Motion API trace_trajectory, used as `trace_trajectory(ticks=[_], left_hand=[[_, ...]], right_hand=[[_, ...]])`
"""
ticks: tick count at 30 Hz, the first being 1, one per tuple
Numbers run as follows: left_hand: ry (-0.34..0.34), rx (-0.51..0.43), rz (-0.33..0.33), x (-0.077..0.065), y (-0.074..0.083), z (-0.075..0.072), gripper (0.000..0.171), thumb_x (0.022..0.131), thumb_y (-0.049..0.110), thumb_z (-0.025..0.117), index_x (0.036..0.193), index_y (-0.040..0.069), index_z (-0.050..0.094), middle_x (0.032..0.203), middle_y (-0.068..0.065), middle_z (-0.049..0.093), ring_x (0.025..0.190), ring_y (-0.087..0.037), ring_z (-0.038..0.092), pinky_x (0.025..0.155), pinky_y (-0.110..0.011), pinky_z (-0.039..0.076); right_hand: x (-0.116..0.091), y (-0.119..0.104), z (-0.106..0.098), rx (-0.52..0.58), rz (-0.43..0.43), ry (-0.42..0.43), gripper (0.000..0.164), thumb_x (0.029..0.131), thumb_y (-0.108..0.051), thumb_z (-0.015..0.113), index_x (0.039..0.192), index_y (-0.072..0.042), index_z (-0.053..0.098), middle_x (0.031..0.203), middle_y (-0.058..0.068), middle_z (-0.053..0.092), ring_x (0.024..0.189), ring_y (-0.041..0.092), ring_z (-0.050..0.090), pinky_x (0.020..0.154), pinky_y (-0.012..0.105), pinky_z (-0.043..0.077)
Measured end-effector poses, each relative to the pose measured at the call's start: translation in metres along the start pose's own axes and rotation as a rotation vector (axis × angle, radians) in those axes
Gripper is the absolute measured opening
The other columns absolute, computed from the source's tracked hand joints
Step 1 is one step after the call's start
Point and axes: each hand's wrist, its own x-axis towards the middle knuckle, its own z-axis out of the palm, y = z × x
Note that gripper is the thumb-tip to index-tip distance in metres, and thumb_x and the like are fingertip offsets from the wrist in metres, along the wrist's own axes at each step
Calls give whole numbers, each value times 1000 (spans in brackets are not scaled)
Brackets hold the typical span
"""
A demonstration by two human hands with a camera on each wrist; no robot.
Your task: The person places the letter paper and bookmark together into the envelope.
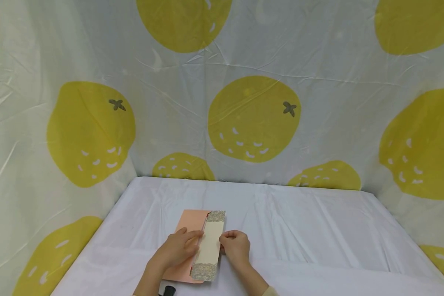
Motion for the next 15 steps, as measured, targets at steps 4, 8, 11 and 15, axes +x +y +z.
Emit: trace_trajectory(ticks=[4,8,11,15], left_hand=[[-1,-3,-11,0,1,0,40,89,23,68,128,21,65,135,-35,47,119,-64,40,89,-72,36],[-5,-7,-28,-1,2,-1,40,89,24,67,129,23,64,137,-36,44,119,-65,40,88,-73,36],[-4,-12,-30,-1,2,-1,40,89,24,67,129,25,64,138,-36,43,118,-65,40,88,-73,36],[-4,-16,-29,-1,1,0,40,89,24,67,129,24,64,138,-36,43,118,-66,40,88,-73,36]], right_hand=[[-1,-1,2,3,-5,-18,7,75,4,62,78,6,68,59,5,63,48,9,59,49,23,52],[-1,-1,4,25,4,-50,8,75,5,61,80,6,67,58,5,63,46,8,58,48,23,52],[-2,-1,7,40,9,-78,8,75,5,61,81,7,67,58,6,63,47,8,59,49,23,53],[-2,0,10,51,15,-97,8,76,6,62,82,7,67,59,6,64,49,9,60,50,23,53]])
